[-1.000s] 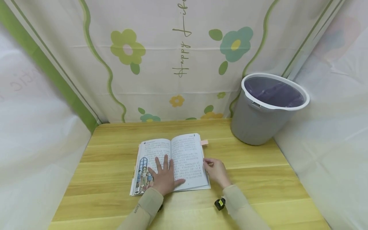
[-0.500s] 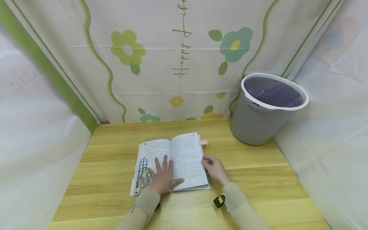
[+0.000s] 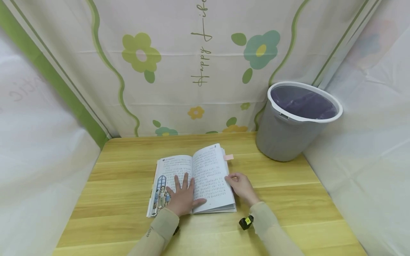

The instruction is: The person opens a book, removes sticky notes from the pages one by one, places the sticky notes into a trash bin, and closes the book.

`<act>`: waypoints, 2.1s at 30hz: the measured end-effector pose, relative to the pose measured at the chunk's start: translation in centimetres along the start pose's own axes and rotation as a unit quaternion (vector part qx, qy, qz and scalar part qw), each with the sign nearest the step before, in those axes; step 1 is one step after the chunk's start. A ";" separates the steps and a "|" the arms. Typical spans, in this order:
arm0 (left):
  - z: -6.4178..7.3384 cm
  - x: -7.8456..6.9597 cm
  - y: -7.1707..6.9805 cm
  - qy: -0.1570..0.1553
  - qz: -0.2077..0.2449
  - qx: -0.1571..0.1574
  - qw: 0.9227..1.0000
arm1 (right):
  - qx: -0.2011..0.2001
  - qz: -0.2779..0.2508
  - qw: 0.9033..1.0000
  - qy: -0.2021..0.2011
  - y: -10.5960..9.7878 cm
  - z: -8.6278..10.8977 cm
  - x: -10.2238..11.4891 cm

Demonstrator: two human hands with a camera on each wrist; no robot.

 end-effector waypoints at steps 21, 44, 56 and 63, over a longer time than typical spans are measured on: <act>3.5 10.4 -5.3 -0.045 0.220 -0.150 0.963 | 0.085 -0.082 0.989 -0.088 3.4 1.7 1.0; 5.2 14.3 -5.7 -0.115 0.419 -0.061 0.899 | 0.035 0.487 0.789 -0.372 12.4 6.3 1.2; 4.1 13.2 -5.3 -0.103 0.296 -0.042 0.949 | 0.027 0.470 0.803 -0.365 12.7 5.8 0.1; 3.8 12.2 -4.8 -0.076 0.257 -0.044 0.962 | 0.051 0.438 0.828 -0.347 12.0 5.6 0.2</act>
Point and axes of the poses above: each hand's wrist, its own z-axis away from the middle knuckle, its own y-axis out of the palm, x = y × z, the point moved 4 cm from there along -z, towards the middle knuckle, and after that the axes turned 12 degrees about y, right-handed, at the moved point
